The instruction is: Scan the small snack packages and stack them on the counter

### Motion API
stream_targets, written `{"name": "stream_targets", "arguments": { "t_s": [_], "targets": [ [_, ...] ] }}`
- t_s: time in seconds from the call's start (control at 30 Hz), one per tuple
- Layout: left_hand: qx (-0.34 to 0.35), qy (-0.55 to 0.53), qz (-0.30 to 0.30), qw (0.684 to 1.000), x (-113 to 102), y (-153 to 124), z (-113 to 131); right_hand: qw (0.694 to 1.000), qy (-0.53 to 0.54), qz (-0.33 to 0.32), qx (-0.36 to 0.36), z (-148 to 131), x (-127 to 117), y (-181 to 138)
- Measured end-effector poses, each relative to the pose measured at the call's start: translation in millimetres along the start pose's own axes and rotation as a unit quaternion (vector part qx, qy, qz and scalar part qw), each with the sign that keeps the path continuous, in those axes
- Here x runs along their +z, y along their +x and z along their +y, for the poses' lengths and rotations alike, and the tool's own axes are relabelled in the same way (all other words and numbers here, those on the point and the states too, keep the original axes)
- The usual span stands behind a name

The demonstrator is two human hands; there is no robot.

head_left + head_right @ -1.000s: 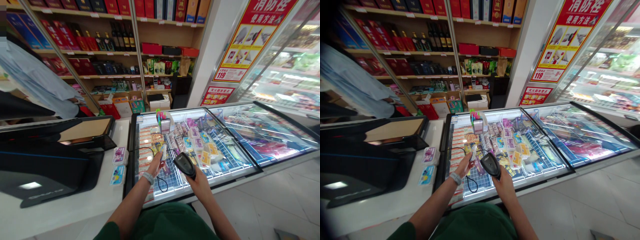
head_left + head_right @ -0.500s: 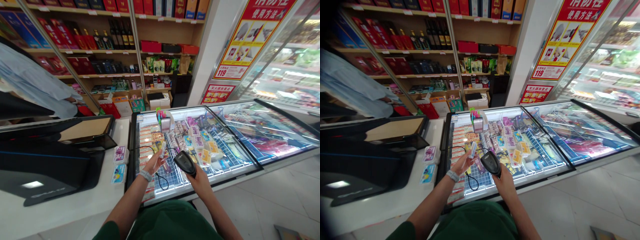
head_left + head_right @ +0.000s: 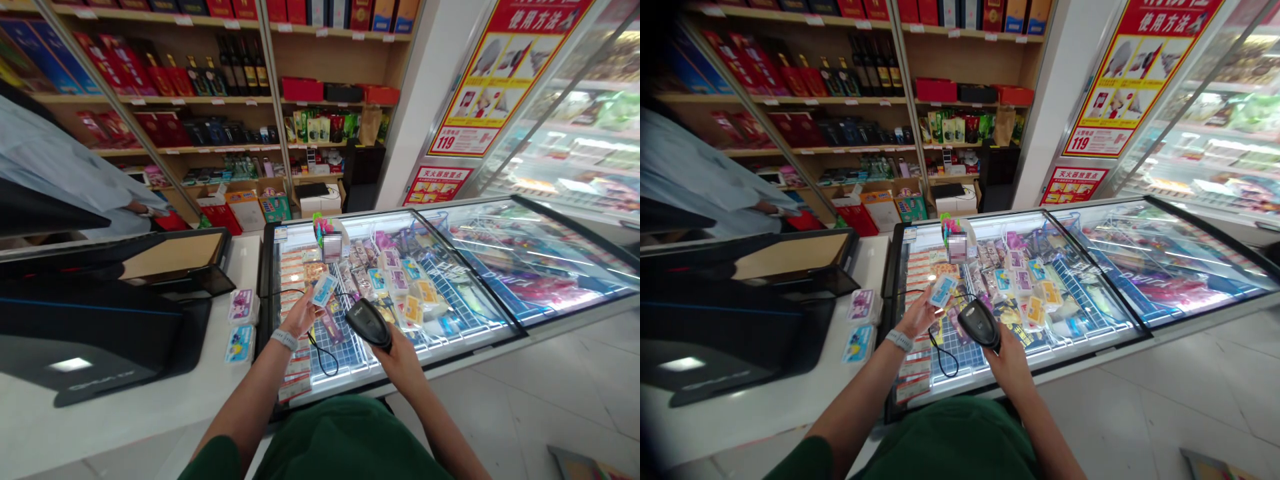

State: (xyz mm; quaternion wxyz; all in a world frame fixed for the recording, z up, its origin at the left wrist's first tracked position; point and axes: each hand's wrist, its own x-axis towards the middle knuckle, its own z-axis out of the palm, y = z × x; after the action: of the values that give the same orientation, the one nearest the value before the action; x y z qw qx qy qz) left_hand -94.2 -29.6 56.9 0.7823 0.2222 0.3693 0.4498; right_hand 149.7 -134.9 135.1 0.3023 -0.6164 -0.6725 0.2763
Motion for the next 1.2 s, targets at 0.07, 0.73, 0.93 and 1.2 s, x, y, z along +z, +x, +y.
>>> {"name": "stream_targets", "arguments": {
  "t_s": [0.07, 0.73, 0.93, 1.2],
  "targets": [
    [-0.003, 0.006, 0.001, 1.000, 0.9, 0.4, 1.2, 1.000, 0.001, -0.005, 0.000, -3.3, -0.3, 0.0],
    [-0.011, -0.012, -0.014, 1.000, 2.8, 3.7, -0.5, 1.000, -0.004, -0.023, -0.010, -5.7, 2.8, 2.5],
    [-0.016, -0.013, -0.002, 1.000, 4.6, 2.2, 0.0, 1.000, -0.008, -0.020, -0.013, -7.3, 1.0, 2.2],
    [-0.014, -0.013, -0.007, 1.000, 3.1, 2.3, -1.8, 0.999, -0.016, -0.026, -0.014, -4.0, 2.9, 0.9]
  ]
}}
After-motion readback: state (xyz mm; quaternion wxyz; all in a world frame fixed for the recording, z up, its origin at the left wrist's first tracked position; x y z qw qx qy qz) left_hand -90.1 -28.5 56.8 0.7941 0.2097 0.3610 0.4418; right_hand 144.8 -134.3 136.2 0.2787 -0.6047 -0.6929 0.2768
